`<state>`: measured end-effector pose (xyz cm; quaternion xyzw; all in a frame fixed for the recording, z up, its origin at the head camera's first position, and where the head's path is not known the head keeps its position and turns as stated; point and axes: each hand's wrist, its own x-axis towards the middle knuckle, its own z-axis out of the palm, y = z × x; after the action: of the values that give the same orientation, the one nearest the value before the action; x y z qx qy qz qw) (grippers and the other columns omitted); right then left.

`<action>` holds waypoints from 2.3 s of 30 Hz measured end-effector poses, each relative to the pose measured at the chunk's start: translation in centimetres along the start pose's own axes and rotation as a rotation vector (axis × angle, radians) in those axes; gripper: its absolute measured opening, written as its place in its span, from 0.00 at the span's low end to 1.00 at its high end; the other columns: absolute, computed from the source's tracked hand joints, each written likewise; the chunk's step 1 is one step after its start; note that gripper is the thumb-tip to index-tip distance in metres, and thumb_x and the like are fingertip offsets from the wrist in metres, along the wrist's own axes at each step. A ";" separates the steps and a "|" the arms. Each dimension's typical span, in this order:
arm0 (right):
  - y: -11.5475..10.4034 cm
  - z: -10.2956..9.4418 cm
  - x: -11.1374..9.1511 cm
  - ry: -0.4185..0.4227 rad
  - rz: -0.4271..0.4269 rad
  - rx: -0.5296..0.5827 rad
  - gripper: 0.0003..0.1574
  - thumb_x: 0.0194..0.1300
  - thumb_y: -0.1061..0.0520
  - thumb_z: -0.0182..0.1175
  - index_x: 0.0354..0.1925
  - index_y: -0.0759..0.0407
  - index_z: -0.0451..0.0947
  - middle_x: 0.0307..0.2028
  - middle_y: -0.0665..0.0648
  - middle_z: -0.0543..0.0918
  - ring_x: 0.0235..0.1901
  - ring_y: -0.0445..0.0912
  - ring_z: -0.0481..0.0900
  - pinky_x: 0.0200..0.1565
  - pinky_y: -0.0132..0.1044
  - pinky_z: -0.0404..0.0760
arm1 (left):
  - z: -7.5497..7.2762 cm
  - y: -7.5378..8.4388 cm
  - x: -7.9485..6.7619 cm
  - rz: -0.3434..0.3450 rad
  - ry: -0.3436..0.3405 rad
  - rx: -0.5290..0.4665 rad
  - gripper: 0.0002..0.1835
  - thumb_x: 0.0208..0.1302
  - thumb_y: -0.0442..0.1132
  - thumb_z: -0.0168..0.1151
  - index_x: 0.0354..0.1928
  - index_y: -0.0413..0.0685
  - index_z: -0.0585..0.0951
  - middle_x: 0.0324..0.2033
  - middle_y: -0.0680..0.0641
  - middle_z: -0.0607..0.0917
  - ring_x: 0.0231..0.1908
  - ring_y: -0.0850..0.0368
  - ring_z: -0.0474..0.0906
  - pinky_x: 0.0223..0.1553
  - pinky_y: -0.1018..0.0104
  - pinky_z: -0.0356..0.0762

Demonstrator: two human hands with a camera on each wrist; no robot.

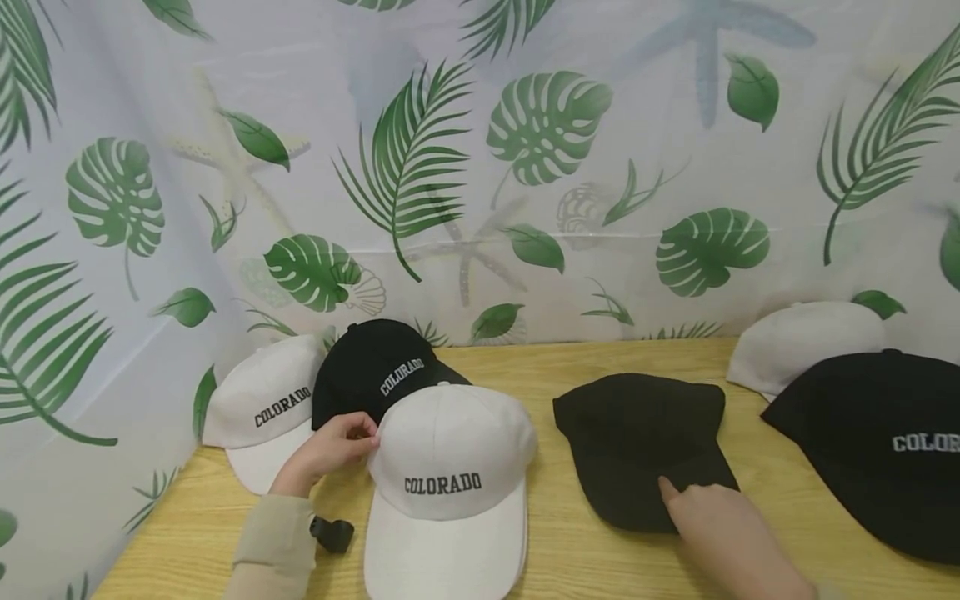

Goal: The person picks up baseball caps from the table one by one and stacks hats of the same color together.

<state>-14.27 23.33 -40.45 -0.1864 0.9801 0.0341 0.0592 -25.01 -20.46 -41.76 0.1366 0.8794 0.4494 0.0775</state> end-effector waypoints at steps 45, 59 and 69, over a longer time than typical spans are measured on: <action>-2.0 1.0 -1.1 -0.081 0.024 0.144 0.48 0.44 0.66 0.66 0.63 0.54 0.58 0.46 0.78 0.69 0.11 0.45 0.64 0.16 0.38 0.67 | -1.2 -0.7 -0.7 -0.039 0.070 -0.055 0.10 0.57 0.42 0.60 0.29 0.43 0.73 0.27 0.48 0.74 0.26 0.57 0.67 0.25 0.67 0.68; -2.1 -2.1 -3.2 0.166 0.098 -0.026 0.64 0.44 0.74 0.62 0.68 0.47 0.38 0.48 0.83 0.65 0.10 0.45 0.61 0.13 0.32 0.58 | -0.6 -0.4 -0.3 -0.133 0.077 -0.042 0.05 0.58 0.35 0.57 0.32 0.39 0.74 0.25 0.50 0.73 0.27 0.57 0.67 0.28 0.66 0.69; -2.1 -1.7 -2.8 0.051 0.087 0.003 0.51 0.49 0.69 0.61 0.66 0.53 0.48 0.48 0.81 0.66 0.15 0.51 0.71 0.14 0.36 0.65 | -0.6 -0.6 -0.2 -0.098 0.061 -0.042 0.06 0.59 0.36 0.56 0.32 0.38 0.74 0.24 0.50 0.74 0.27 0.56 0.68 0.27 0.67 0.67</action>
<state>-11.07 22.22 -38.48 -0.1443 0.9885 0.0306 0.0332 -25.06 -21.29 -41.92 0.0777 0.8775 0.4672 0.0753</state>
